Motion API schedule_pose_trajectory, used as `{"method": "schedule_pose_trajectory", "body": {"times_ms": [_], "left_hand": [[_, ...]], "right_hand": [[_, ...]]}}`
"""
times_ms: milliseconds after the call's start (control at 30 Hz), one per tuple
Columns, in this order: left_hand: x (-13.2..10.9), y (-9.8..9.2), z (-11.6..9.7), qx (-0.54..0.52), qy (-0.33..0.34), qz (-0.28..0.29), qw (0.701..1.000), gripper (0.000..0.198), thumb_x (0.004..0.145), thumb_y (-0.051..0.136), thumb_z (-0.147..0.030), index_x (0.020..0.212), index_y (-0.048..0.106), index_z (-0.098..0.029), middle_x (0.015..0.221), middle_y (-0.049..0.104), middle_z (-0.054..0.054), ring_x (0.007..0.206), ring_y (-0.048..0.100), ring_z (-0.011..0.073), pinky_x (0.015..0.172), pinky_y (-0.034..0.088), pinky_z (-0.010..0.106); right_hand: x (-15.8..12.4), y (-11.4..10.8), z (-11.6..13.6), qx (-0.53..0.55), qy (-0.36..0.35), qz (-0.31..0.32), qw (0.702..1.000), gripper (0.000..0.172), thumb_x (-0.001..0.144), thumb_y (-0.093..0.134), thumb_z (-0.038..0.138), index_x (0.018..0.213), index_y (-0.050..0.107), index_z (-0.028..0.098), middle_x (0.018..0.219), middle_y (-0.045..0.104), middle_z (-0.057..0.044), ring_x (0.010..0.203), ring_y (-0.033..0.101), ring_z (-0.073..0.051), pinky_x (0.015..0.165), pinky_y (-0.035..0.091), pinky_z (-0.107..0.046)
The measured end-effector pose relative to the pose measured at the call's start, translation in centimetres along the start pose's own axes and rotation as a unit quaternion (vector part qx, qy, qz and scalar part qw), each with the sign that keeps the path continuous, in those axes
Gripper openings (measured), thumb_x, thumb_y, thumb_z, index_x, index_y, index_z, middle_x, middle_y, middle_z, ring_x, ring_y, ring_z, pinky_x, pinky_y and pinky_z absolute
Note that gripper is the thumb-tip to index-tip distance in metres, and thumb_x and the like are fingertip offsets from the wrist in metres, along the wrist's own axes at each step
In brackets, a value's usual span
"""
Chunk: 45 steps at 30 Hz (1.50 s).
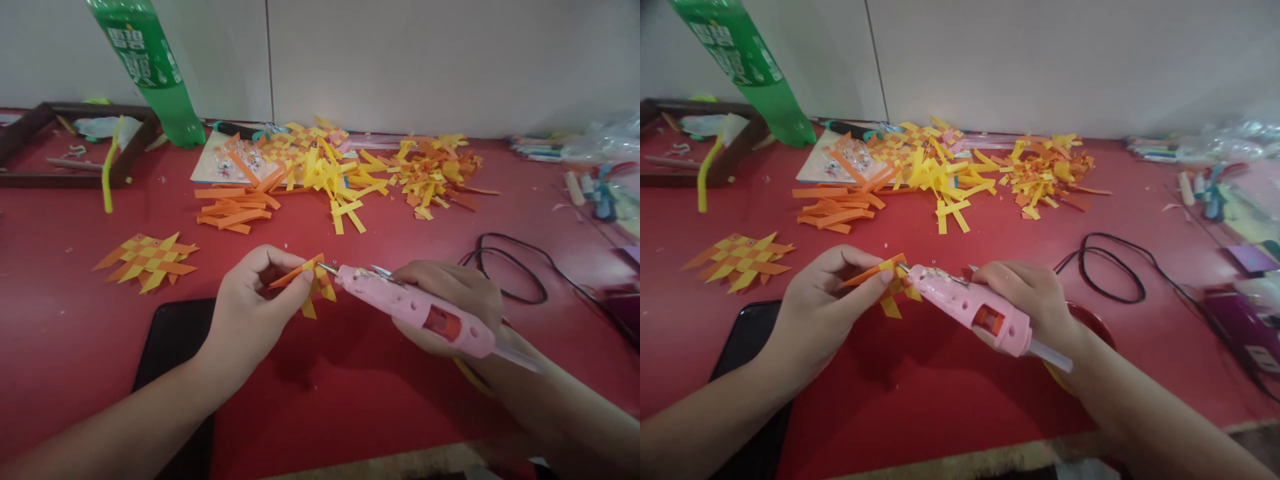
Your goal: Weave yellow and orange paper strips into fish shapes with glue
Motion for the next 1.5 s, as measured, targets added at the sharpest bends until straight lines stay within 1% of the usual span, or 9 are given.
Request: {"method": "schedule_pose_trajectory", "body": {"times_ms": [200,400,600,700,900,1000,1133,1300,1500], "left_hand": [[0.0,0.1,-0.3,0.005,0.005,-0.002,1.000,0.013,0.078,0.075,-0.022,0.077,0.063,-0.019,0.073,0.072,-0.001,0.066,0.069,0.0124,0.057,0.055,0.017],[0.0,0.4,-0.6,0.013,0.008,-0.001,1.000,0.013,0.078,0.074,-0.018,0.074,0.061,-0.020,0.069,0.069,-0.003,0.061,0.066,0.0090,0.052,0.054,0.013],[0.0,0.5,-0.7,0.008,0.009,0.008,1.000,0.013,0.078,0.074,-0.019,0.074,0.061,-0.019,0.069,0.070,-0.003,0.062,0.067,0.0097,0.052,0.055,0.013],[0.0,0.5,-0.7,0.011,0.006,0.007,1.000,0.014,0.078,0.074,-0.019,0.074,0.061,-0.019,0.069,0.070,-0.003,0.061,0.066,0.0090,0.053,0.055,0.013],[-0.2,0.3,-0.5,0.012,0.006,0.009,1.000,0.014,0.078,0.074,-0.020,0.075,0.060,-0.019,0.070,0.069,-0.003,0.063,0.066,0.0092,0.053,0.055,0.013],[-0.2,0.3,-0.5,0.016,0.011,0.008,1.000,0.015,0.077,0.074,-0.019,0.074,0.060,-0.019,0.069,0.068,-0.003,0.063,0.066,0.0093,0.053,0.055,0.013],[-0.2,0.3,-0.5,0.011,0.010,0.010,1.000,0.014,0.077,0.074,-0.018,0.074,0.060,-0.020,0.069,0.068,-0.003,0.062,0.066,0.0095,0.052,0.055,0.014],[-0.1,0.4,-0.4,0.011,0.008,0.009,1.000,0.015,0.077,0.074,-0.018,0.074,0.060,-0.020,0.069,0.069,-0.003,0.062,0.065,0.0097,0.052,0.055,0.014],[0.0,0.3,-0.3,0.006,0.012,0.007,1.000,0.014,0.077,0.074,-0.019,0.075,0.061,-0.020,0.070,0.069,-0.003,0.063,0.067,0.0100,0.052,0.055,0.013]], "right_hand": [[-0.1,0.2,0.0,-0.013,0.004,-0.008,1.000,0.008,0.085,0.056,0.032,0.082,0.053,0.026,0.058,0.058,0.002,0.045,0.048,-0.012,0.044,0.036,-0.027],[0.5,-0.3,0.4,-0.019,-0.004,0.016,1.000,0.007,0.086,0.054,0.027,0.081,0.050,0.025,0.056,0.056,0.002,0.044,0.047,-0.012,0.043,0.037,-0.026],[0.4,-0.1,0.3,-0.010,-0.013,-0.006,1.000,0.007,0.085,0.055,0.028,0.081,0.049,0.025,0.056,0.055,0.003,0.045,0.047,-0.013,0.043,0.035,-0.027],[0.5,-0.3,0.5,-0.011,-0.007,0.011,1.000,0.007,0.085,0.055,0.026,0.081,0.049,0.025,0.055,0.055,0.003,0.045,0.048,-0.013,0.043,0.037,-0.026],[0.7,-0.7,0.8,-0.026,0.002,0.021,0.999,0.008,0.083,0.055,0.025,0.079,0.048,0.026,0.054,0.054,0.002,0.045,0.046,-0.014,0.043,0.037,-0.027],[0.5,-0.6,0.5,-0.027,-0.001,0.008,1.000,0.008,0.084,0.054,0.027,0.078,0.048,0.025,0.055,0.054,0.002,0.044,0.045,-0.013,0.042,0.035,-0.027],[0.4,-0.4,0.4,-0.023,0.000,0.020,1.000,0.008,0.084,0.054,0.026,0.078,0.048,0.025,0.055,0.055,0.002,0.045,0.046,-0.013,0.043,0.036,-0.027],[0.6,-0.6,0.6,-0.021,0.015,0.011,1.000,0.010,0.085,0.053,0.027,0.076,0.048,0.026,0.053,0.053,0.002,0.044,0.043,-0.013,0.043,0.035,-0.027],[0.1,-0.5,0.5,-0.033,0.015,0.011,0.999,0.010,0.084,0.055,0.028,0.077,0.049,0.026,0.054,0.054,0.001,0.045,0.045,-0.014,0.044,0.036,-0.028]]}}
Point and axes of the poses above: each hand's wrist, its own x-axis towards the middle knuckle, its own y-axis out of the palm, z = x × y, the point moved 3 cm from there along x, towards the middle knuckle
